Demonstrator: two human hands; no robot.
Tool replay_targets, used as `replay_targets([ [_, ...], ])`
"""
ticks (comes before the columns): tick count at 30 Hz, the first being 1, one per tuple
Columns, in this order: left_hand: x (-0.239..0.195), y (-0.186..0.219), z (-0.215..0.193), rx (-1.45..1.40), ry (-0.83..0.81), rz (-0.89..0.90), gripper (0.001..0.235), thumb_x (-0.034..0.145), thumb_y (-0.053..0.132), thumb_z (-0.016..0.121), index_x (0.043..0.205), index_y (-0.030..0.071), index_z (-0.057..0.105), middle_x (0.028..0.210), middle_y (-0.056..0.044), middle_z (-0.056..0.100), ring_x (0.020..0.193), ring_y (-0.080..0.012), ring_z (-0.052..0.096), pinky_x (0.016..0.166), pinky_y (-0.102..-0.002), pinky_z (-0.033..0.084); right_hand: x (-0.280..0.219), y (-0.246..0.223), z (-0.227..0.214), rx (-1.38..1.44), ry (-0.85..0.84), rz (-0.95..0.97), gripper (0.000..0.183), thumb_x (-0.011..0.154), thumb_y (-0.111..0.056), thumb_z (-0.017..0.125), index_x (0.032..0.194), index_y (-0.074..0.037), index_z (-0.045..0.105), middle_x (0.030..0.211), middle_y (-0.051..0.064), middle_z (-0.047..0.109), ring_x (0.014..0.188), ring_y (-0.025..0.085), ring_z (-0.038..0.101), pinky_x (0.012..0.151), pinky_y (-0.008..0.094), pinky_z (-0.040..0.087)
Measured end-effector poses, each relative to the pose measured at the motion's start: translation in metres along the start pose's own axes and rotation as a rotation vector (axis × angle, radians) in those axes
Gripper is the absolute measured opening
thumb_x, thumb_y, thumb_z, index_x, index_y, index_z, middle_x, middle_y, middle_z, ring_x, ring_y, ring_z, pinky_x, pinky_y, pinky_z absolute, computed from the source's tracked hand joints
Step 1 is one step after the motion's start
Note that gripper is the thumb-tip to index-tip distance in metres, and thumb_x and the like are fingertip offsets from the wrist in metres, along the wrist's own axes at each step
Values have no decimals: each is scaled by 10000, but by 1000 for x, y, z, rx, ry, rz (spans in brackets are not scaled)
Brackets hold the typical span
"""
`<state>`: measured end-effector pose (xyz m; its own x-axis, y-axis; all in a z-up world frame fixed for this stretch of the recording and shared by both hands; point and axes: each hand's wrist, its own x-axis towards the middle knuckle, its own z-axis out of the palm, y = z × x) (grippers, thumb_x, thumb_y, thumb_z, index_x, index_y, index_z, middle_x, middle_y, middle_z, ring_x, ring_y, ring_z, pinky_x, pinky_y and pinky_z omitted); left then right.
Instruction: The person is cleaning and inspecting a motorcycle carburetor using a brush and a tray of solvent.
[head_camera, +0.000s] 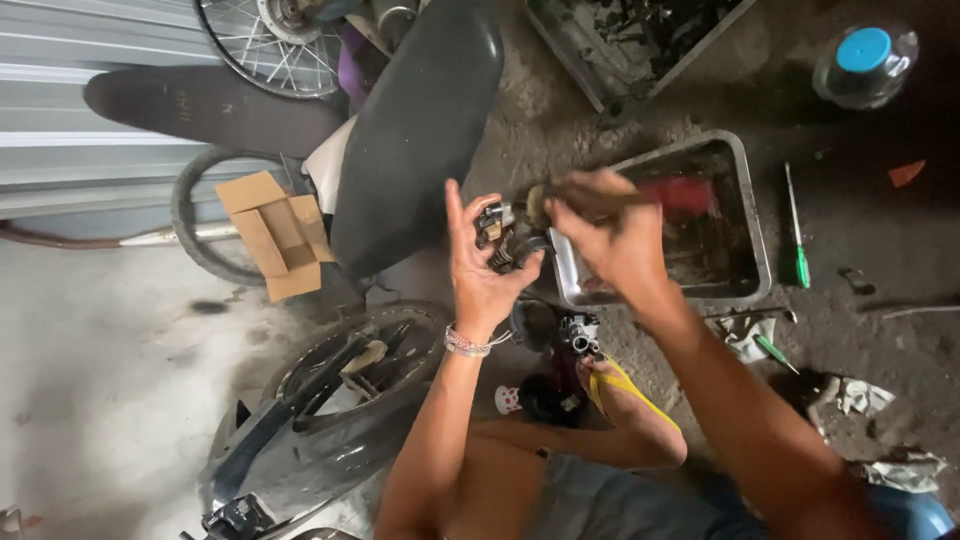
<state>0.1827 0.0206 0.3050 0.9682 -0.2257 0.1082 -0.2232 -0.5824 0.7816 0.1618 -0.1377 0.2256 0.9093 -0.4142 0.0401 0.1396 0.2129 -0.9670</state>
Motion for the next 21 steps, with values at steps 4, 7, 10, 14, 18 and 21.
replay_targets([
  [4, -6, -12, -2, 362, -15, 263, 1239, 628, 8, 904, 1635, 68, 184, 1401, -184, 589, 1205, -401, 652, 897, -438, 633, 19, -10, -8, -21, -29, 2, 195, 865, -183, 896, 871, -24, 784, 749, 223, 679, 792, 423, 725, 651, 476, 544],
  [7, -4, -20, -1, 450, -43, 543, 1157, 654, 11, 899, 1613, 75, 255, 1343, -190, 607, 1230, -386, 606, 1012, -498, 575, 27, -12, -8, 6, -99, 25, 210, 849, -143, 881, 834, 21, 752, 739, 263, 657, 767, 451, 708, 565, 513, 484],
  [10, -12, -31, 0, 425, -144, 623, 1147, 666, -16, 883, 1620, 98, 255, 1343, -239, 587, 1227, -451, 575, 1026, -580, 512, 33, -12, -17, 28, -158, 47, 227, 834, -103, 867, 798, 67, 720, 728, 303, 635, 741, 480, 692, 479, 551, 425],
  [14, -7, -37, -6, 449, -139, 615, 1274, 634, -33, 896, 1655, 172, 161, 1370, -230, 561, 1266, -449, 544, 1075, -568, 476, 35, -50, -30, -2, -306, -28, 236, 840, -53, 830, 734, 93, 677, 708, 302, 645, 706, 490, 672, 597, 549, 491],
  [18, -11, -40, 3, 454, -148, 633, 1202, 667, -5, 893, 1641, 186, 215, 1347, -218, 584, 1258, -445, 552, 1071, -558, 485, 39, -37, -29, -120, -389, -77, 371, 855, -131, 831, 727, 149, 624, 704, 356, 593, 774, 585, 617, 613, 626, 435],
  [21, -15, -42, 4, 469, -169, 657, 1169, 684, 3, 892, 1636, 167, 234, 1368, -215, 577, 1273, -443, 550, 1073, -547, 486, 41, -42, -35, -167, -457, 3, 359, 851, -177, 833, 743, 119, 659, 731, 310, 626, 786, 533, 643, 649, 575, 469],
])
